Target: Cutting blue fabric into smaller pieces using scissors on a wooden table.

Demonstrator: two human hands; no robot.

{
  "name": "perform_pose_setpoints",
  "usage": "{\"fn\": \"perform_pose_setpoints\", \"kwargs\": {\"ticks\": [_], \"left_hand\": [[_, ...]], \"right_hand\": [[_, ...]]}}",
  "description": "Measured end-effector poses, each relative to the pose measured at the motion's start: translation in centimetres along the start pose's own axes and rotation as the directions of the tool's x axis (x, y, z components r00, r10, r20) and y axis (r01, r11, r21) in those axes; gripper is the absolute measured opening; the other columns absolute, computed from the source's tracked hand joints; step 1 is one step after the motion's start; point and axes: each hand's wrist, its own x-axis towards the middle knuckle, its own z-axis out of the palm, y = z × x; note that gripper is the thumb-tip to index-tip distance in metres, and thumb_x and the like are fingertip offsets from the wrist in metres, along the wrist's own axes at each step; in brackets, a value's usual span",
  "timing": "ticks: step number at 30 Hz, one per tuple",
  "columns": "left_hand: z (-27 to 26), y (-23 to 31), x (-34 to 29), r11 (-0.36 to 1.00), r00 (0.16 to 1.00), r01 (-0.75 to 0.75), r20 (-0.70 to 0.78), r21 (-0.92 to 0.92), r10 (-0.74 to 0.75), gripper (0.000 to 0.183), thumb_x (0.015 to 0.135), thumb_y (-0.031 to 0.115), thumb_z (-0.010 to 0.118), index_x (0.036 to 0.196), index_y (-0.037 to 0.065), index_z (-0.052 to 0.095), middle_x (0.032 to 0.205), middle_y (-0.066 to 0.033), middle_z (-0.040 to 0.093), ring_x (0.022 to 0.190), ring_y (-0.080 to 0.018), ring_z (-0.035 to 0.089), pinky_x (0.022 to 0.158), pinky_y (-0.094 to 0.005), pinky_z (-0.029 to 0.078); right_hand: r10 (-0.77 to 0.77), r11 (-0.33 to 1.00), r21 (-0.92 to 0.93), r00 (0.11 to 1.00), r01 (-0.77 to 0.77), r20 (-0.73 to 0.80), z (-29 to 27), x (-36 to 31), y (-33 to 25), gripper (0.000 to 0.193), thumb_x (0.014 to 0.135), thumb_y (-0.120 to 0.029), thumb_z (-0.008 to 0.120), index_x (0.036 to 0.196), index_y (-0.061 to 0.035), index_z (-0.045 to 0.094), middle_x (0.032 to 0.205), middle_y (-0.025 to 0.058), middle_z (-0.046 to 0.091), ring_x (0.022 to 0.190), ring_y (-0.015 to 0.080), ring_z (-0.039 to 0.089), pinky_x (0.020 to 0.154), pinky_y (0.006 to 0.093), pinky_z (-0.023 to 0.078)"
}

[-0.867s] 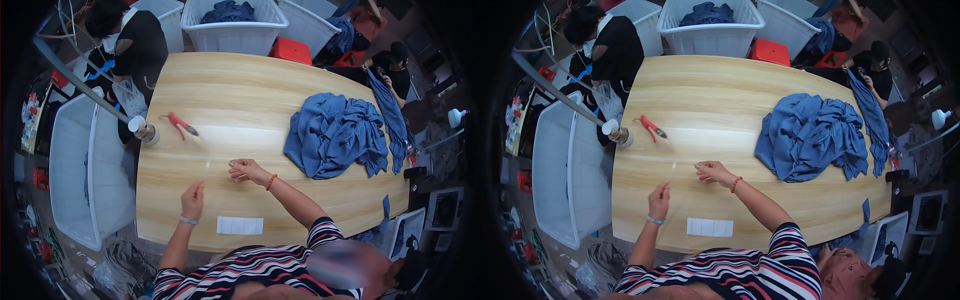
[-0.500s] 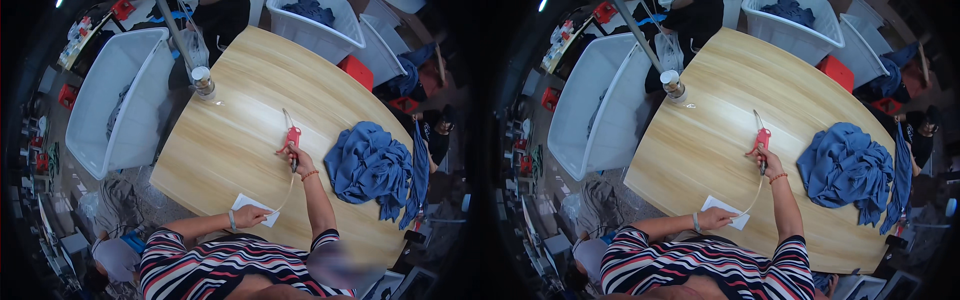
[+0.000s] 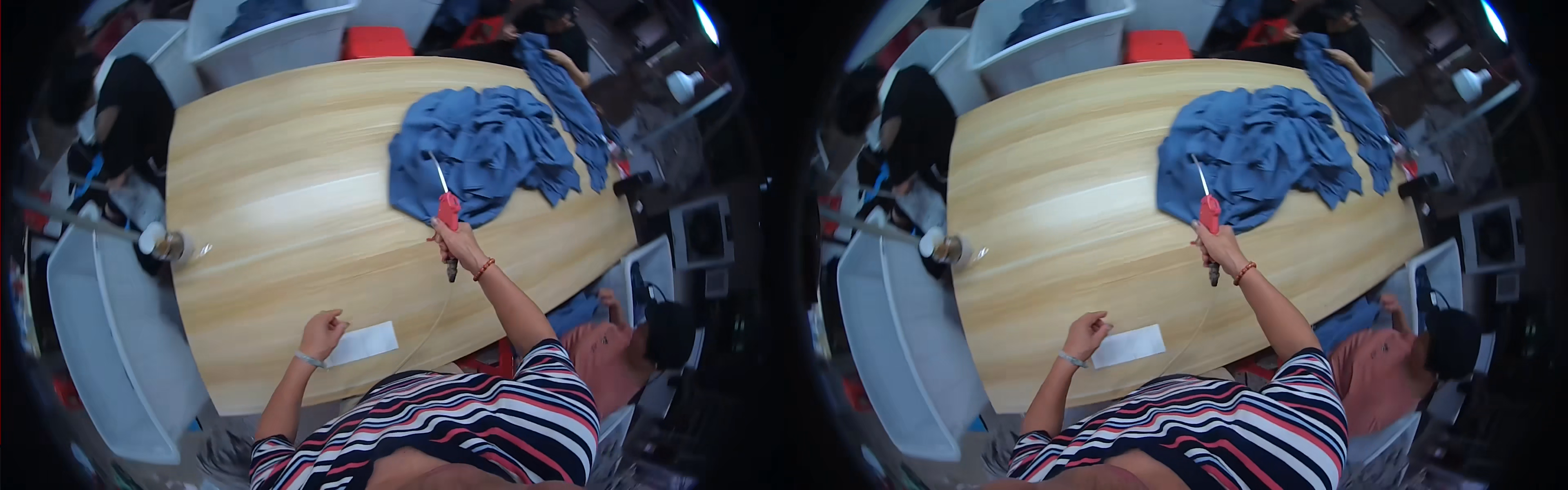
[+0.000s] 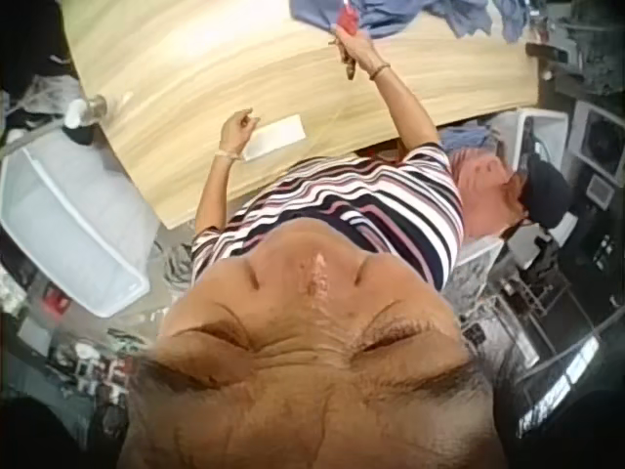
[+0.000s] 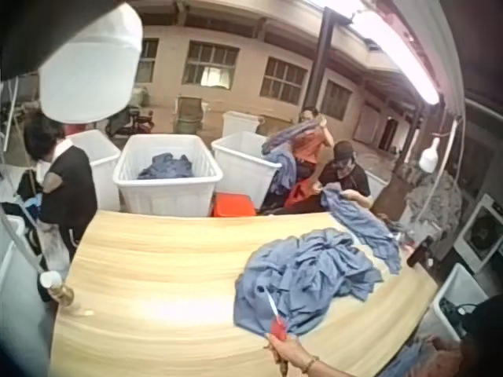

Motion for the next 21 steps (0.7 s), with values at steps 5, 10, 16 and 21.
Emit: {"fn": "perform_pose_setpoints", "kwargs": {"ticks": [5,10,16,21], "left_hand": [[1.8,5.4,7.9,0.888,0.908,-0.337,-0.141,0.314,0.395,0.048,0.076,0.02,0.074,0.116,0.001,0.058,0.1,-0.0159,0.059,0.096,-0.0314,0.057,0.085,-0.0404,0.046],[9.1,15.8,17.5,0.775,0.798,-0.516,-0.123,0.366,0.589,0.075,0.071,0.029,0.079,0.134,0.008,0.044,0.129,-0.02,0.045,0.122,-0.0393,0.04,0.099,-0.0476,0.035],[16.5,25.3,29.7,0.723,0.804,-0.421,-0.143,0.548,0.577,0.087,0.066,0.035,0.081,0.141,0.02,0.039,0.143,-0.0214,0.031,0.138,-0.0411,0.02,0.105,-0.0659,0.017],[19.7,20.5,35.5,0.716,0.89,-0.259,-0.127,0.649,0.437,0.053,0.057,0.005,0.073,0.107,0.017,0.061,0.129,-0.0106,0.044,0.136,-0.0337,0.027,0.102,-0.0715,0.018]], "right_hand": [[-0.2,0.951,0.1,0.831,0.292,-0.519,-15.1,0.3,-3.4,0.034,0.091,-0.036,0.06,0.085,-0.0027,0.065,0.067,0.0068,0.067,0.038,0.0056,0.044,0.037,0.0222,0.037],[-0.355,0.915,-0.149,0.577,0.374,-0.735,-27.3,4.6,-6.0,0.031,0.092,-0.028,0.059,0.094,0.0012,0.066,0.081,0.0102,0.07,0.042,0.0046,0.045,0.038,0.0205,0.036],[-0.437,0.896,-0.397,0.55,0.199,-0.711,-33.8,14.1,-9.2,0.028,0.09,-0.026,0.058,0.084,-0.0003,0.065,0.065,0.0114,0.066,0.046,0.0167,0.059,0.047,0.0316,0.047],[-0.551,0.748,-0.663,0.567,0.011,-0.612,-37.3,24.8,-8.3,0.028,0.088,-0.03,0.059,0.093,-0.0048,0.068,0.068,0.0145,0.064,0.062,0.028,0.066,0.057,0.0372,0.051]]}}
